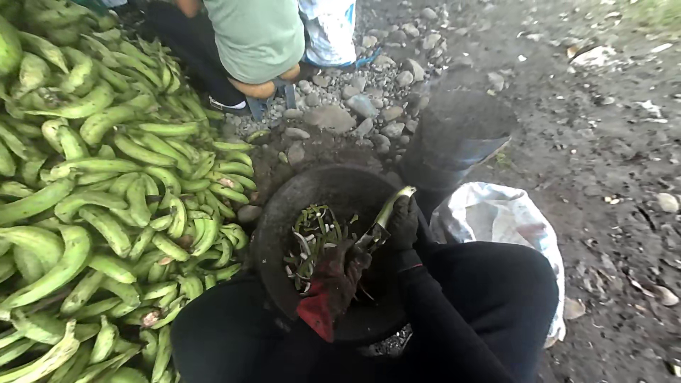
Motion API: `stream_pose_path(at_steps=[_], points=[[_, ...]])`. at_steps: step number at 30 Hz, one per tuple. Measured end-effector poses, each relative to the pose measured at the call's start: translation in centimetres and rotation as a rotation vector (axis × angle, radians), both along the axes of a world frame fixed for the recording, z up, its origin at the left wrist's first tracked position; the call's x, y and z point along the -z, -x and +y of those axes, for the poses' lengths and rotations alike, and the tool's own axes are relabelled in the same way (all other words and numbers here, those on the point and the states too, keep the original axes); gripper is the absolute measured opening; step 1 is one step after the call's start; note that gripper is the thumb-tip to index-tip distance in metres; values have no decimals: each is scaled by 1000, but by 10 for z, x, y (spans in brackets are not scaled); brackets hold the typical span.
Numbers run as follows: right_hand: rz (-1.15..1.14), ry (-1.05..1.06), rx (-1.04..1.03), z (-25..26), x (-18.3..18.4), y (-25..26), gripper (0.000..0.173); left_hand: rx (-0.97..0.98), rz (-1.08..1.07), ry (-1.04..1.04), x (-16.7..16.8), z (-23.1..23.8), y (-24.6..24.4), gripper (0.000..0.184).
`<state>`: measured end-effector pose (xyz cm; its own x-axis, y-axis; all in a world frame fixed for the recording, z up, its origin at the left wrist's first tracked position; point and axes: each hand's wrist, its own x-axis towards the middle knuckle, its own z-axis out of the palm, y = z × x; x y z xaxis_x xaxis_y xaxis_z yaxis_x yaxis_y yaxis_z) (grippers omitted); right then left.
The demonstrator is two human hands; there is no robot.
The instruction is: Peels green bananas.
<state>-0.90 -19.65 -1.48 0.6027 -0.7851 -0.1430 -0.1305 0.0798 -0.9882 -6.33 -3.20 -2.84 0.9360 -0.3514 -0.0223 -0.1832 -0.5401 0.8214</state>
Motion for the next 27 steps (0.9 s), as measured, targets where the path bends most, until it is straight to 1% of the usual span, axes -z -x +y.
stream_pose_path(at_steps=[2, 4, 5, 6, 7, 8, 10, 11, 12, 13, 14, 17, 18, 20, 23, 25, 27], points=[[-9, 1, -78, 4, 6, 2, 48, -32, 54, -22, 0, 0, -6, 44], [-51, -42, -247, 8, 23, 5, 48, -66, 54, -56, 7, 2, -17, 44], [-99, -117, -358, 10, 35, 7, 45, -82, 24, -83, 10, 4, -24, 41], [-141, -246, -485, 12, 46, 10, 40, -101, -44, -115, 14, 7, -31, 40], [-148, -359, -619, 13, 52, 16, 36, -122, -131, -155, 18, 10, -38, 39], [-108, -393, -754, 12, 54, 23, 35, -145, -194, -194, 23, 15, -44, 39], [36, -309, -1002, 6, 50, 31, 36, -205, -170, -240, 26, 20, -55, 39], [114, -230, -1101, 5, 46, 34, 40, -242, -142, -242, 26, 21, -59, 39], [177, -169, -1157, 6, 42, 37, 43, -269, -118, -238, 24, 23, -62, 40], [214, -144, -1155, 6, 41, 39, 46, -281, -108, -223, 23, 23, -63, 42], [217, -163, -1073, 6, 43, 39, 46, -271, -104, -197, 20, 22, -62, 42], [54, -335, -699, -1, 57, 22, 46, -138, -155, -65, 20, 13, -46, 40], [30, -350, -578, -1, 54, 17, 44, -91, -180, -33, 24, 10, -39, 39], [109, -226, -398, -2, 37, 8, 43, -30, -225, -33, 24, 3, -25, 41], [346, -82, -147, 3, 7, -6, 49, -44, -289, -92, 18, -1, -13, 48], [434, -52, -85, 6, -1, -12, 53, -77, -266, -130, 13, -1, -12, 50], [409, -50, -65, 9, 5, -15, 50, -122, -252, -147, 13, -3, -15, 48]])
